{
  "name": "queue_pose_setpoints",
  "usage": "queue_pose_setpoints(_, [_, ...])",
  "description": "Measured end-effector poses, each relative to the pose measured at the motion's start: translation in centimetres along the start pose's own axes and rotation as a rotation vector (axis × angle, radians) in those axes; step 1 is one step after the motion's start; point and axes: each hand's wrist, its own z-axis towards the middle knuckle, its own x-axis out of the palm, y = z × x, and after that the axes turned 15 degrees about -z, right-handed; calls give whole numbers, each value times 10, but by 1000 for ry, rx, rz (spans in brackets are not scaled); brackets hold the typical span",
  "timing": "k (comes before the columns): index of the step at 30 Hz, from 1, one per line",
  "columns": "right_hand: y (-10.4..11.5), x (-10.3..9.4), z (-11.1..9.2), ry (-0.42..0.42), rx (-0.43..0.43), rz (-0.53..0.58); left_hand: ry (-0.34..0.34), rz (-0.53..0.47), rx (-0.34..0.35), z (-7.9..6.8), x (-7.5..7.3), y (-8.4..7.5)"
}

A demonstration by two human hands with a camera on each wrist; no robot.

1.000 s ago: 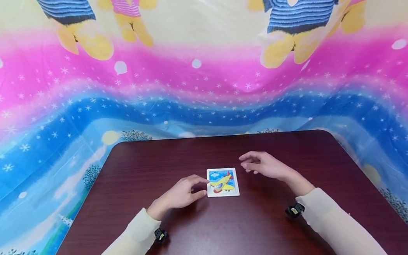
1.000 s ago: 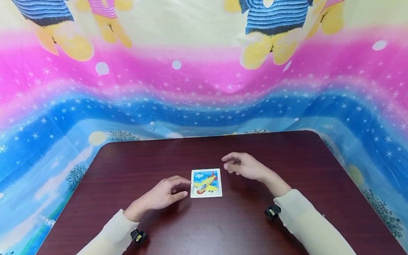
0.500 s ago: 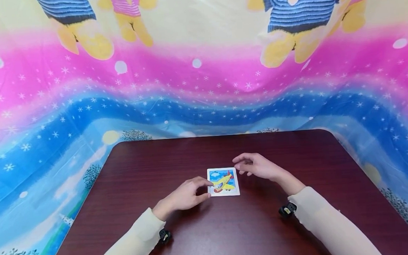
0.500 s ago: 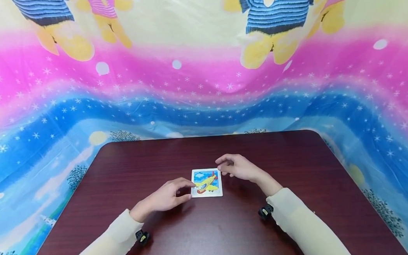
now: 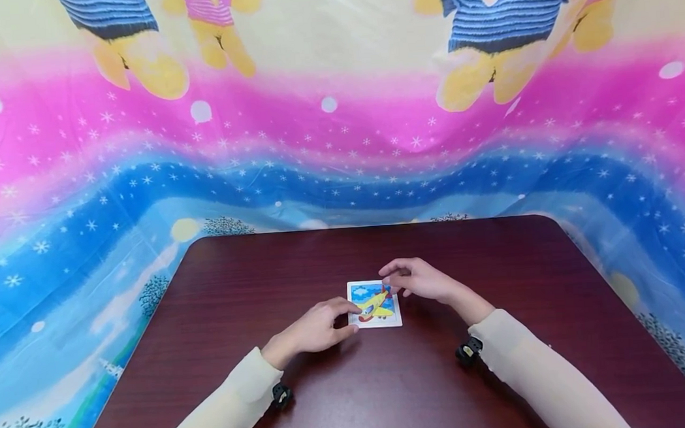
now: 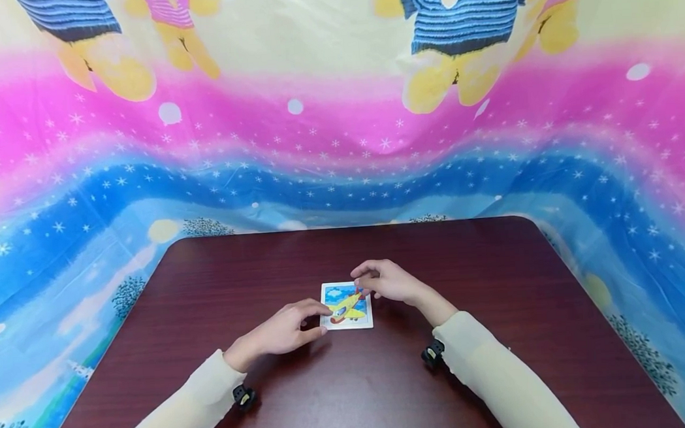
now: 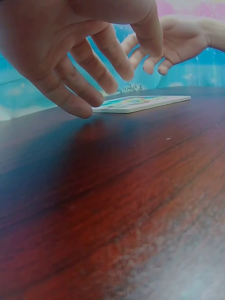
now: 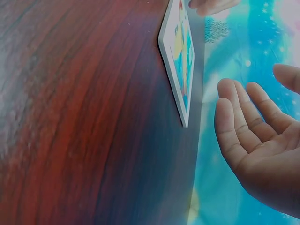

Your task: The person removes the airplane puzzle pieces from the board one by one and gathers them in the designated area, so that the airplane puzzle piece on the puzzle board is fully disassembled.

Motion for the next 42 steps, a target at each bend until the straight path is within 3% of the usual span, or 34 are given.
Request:
queue_pose_setpoints(9, [3, 9, 10, 32, 2, 4, 21, 12, 31, 1, 1, 0])
queue_pose_setpoints(24, [3, 19, 27, 47, 8, -16, 69, 51, -43, 3, 7, 0])
queue_pose_setpoints(42, [3, 27, 43, 84, 30, -25, 68, 55, -60, 1, 9, -4])
